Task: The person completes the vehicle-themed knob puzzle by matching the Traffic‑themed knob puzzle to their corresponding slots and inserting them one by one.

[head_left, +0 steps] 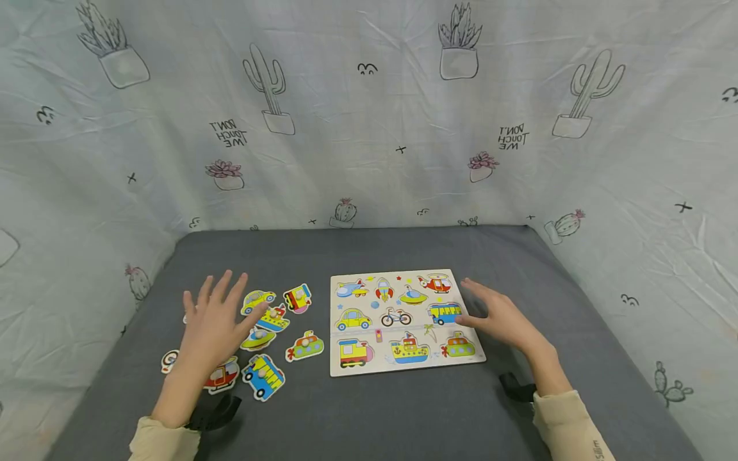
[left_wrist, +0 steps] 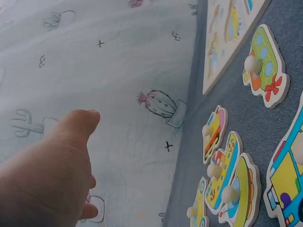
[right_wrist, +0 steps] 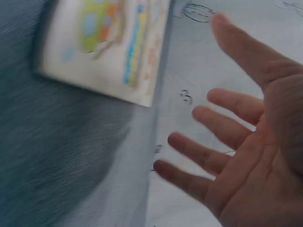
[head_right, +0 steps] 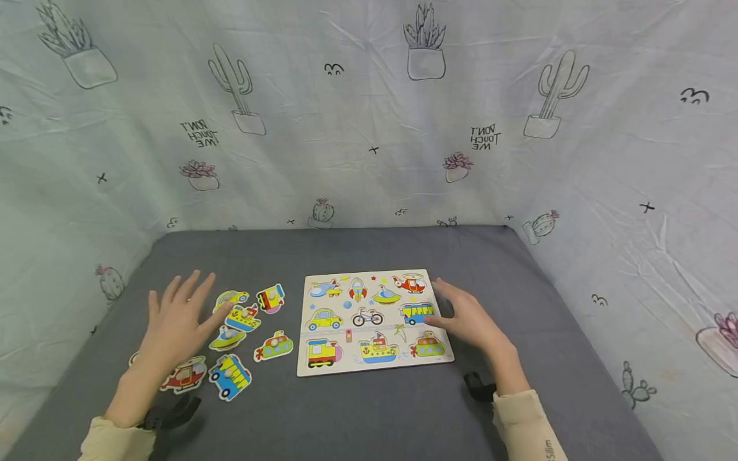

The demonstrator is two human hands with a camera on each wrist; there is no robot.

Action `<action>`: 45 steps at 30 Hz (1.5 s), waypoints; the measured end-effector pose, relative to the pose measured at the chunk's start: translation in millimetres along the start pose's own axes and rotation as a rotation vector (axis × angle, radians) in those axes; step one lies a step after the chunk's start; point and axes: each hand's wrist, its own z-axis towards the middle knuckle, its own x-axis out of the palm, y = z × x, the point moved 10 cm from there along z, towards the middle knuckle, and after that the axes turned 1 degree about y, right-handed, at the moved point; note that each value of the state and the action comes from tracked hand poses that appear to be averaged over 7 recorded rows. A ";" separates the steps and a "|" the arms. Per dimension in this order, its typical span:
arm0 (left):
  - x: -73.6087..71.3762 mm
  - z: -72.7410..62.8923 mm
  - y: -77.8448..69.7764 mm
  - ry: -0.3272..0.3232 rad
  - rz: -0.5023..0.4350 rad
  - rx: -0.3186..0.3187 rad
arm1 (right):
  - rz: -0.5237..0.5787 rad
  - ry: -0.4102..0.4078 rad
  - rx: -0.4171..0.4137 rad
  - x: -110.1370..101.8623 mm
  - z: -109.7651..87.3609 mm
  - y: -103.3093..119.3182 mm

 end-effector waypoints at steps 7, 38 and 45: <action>-2.7 -12.3 1.6 -0.016 -0.137 0.035 | -0.046 0.026 -0.056 11.3 -5.9 -8.8; 7.7 -20.6 158.8 0.114 -0.400 -0.183 | -0.084 0.096 -0.078 25.6 -6.7 -23.8; 13.9 -14.3 167.6 0.131 -0.465 -0.191 | -0.082 0.088 -0.057 24.2 -3.5 -28.2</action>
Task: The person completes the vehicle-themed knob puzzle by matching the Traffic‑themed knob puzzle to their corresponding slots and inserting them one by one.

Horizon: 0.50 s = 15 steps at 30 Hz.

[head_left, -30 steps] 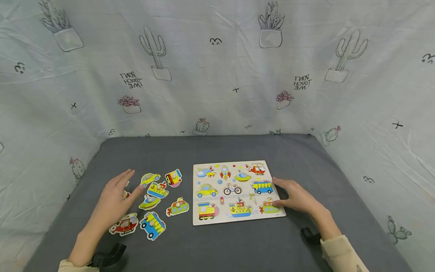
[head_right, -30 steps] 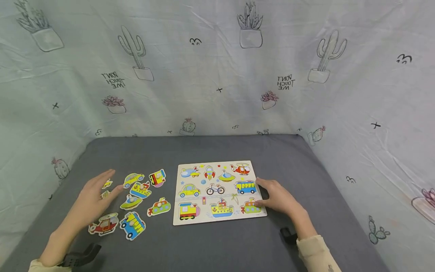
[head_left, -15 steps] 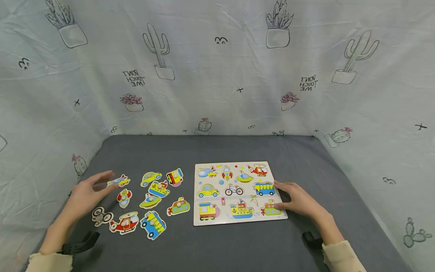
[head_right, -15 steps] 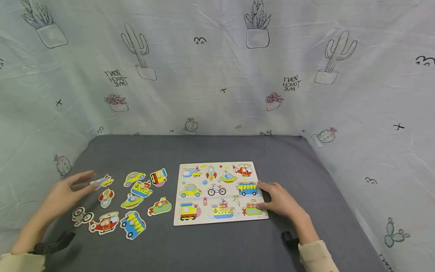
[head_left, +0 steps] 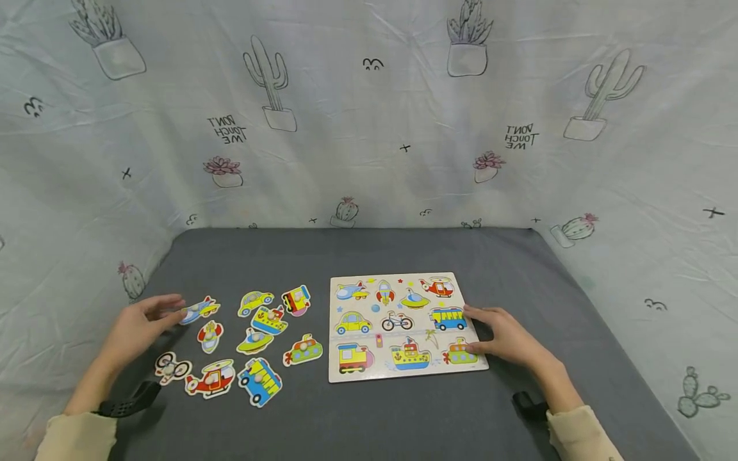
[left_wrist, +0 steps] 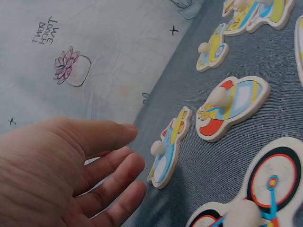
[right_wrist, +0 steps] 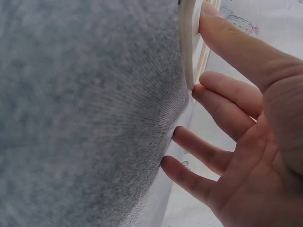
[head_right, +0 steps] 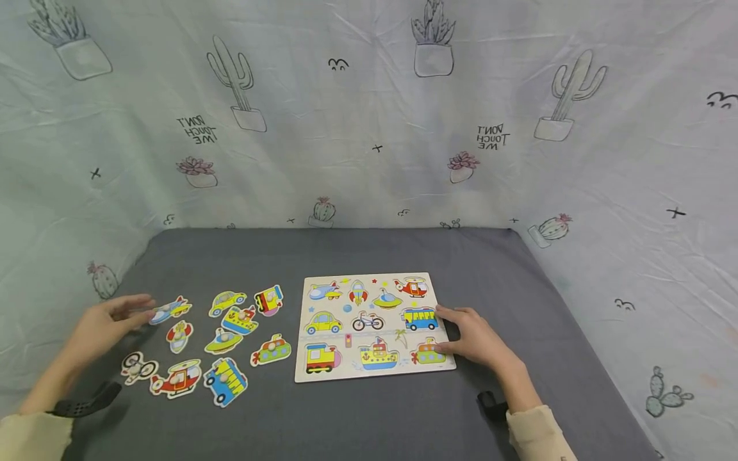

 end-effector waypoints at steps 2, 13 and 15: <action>-1.8 0.1 2.0 -0.005 -0.026 0.001 | 0.001 0.005 0.005 -0.2 1.4 -0.3; 0.6 9.0 12.2 0.021 -0.148 -0.050 | 0.041 -0.001 0.045 1.7 -0.1 0.4; 2.5 11.5 11.6 0.024 -0.138 -0.052 | 0.047 -0.005 0.053 1.0 -0.7 -0.8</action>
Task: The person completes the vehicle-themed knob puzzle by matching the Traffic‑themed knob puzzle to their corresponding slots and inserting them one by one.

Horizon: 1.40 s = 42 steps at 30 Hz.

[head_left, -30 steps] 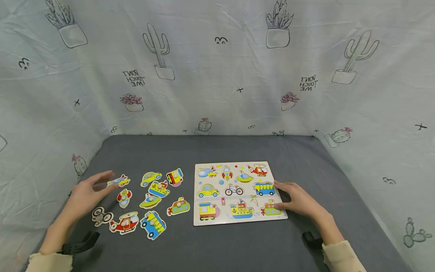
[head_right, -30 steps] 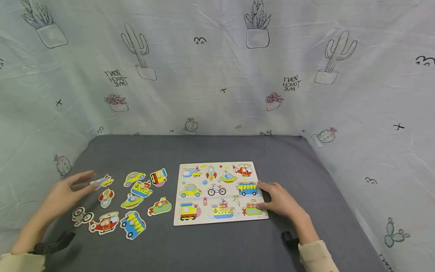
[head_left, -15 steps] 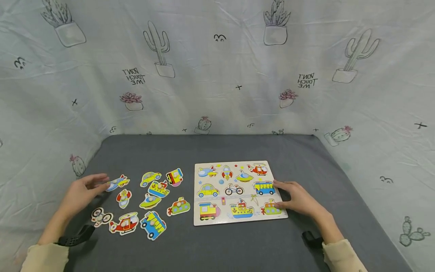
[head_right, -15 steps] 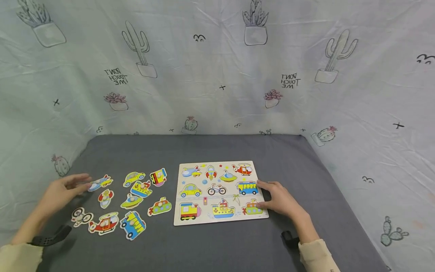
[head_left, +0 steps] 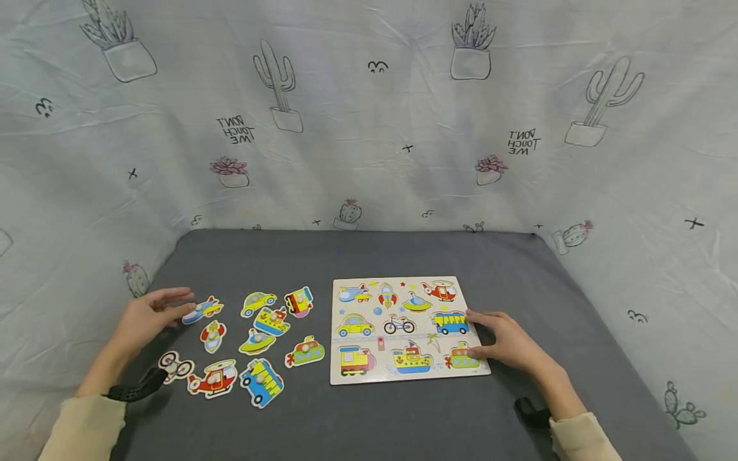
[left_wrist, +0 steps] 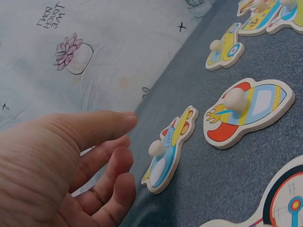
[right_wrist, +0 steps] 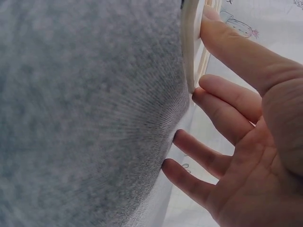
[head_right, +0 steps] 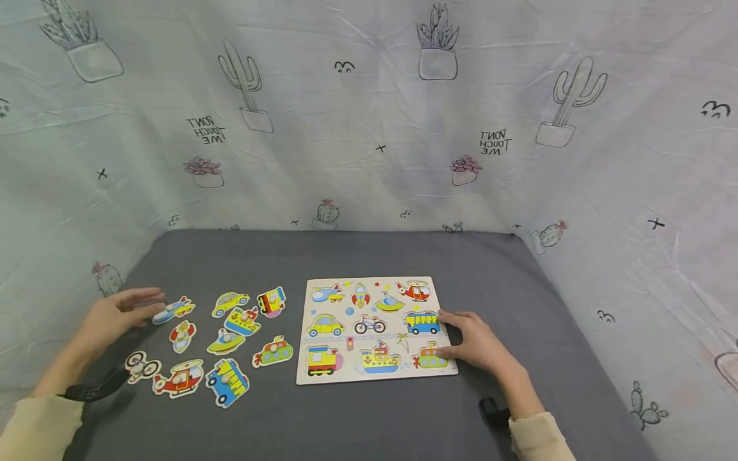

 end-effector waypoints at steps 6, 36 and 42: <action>5.0 6.9 1.2 0.007 -0.013 -0.002 | -0.009 0.001 -0.001 -2.1 -1.0 0.6; 12.6 18.3 28.5 0.006 -0.007 -0.090 | 0.029 0.020 0.003 -1.5 -2.0 -5.7; 11.7 18.4 31.5 -0.009 0.003 -0.103 | 0.052 0.017 -0.006 -2.3 -3.1 -4.7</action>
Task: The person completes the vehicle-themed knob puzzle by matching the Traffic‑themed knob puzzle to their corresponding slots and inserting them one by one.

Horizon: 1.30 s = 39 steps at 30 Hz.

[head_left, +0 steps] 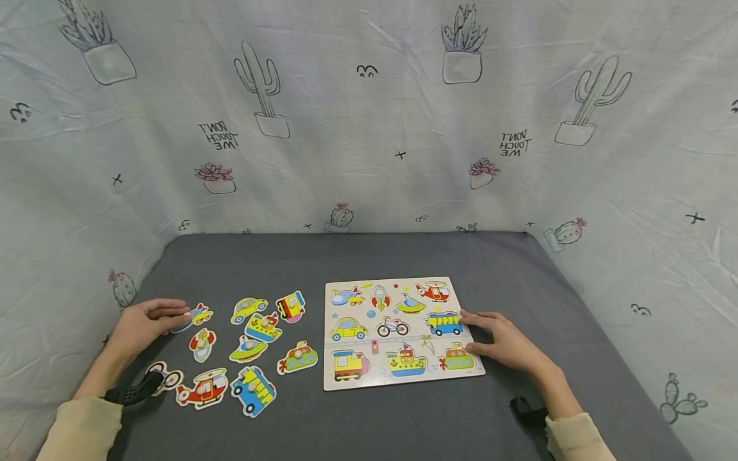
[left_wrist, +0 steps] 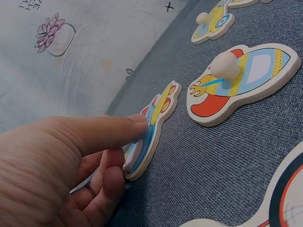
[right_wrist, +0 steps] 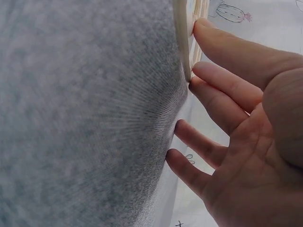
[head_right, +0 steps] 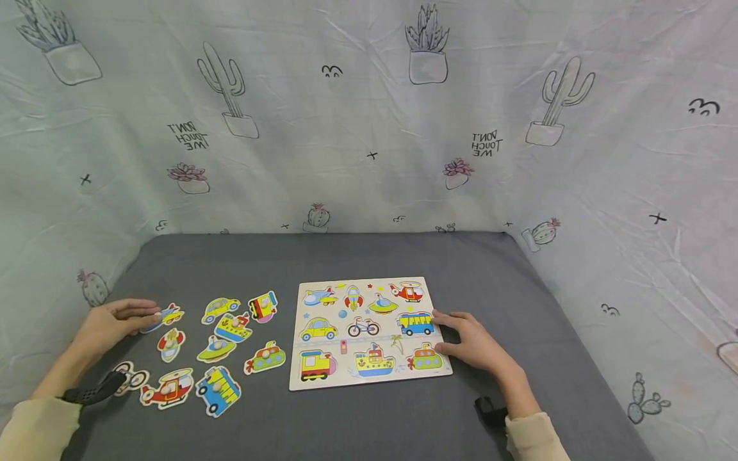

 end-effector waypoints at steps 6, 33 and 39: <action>0.7 -2.5 -2.7 0.018 -0.015 0.000 | -0.004 -0.003 -0.006 0.8 0.8 -0.4; 1.7 -3.4 -3.0 0.005 0.017 0.007 | 0.005 -0.003 -0.014 -0.2 2.9 -2.6; 3.4 -3.1 -7.0 0.025 0.030 0.041 | 0.002 0.014 0.001 0.5 3.9 -2.1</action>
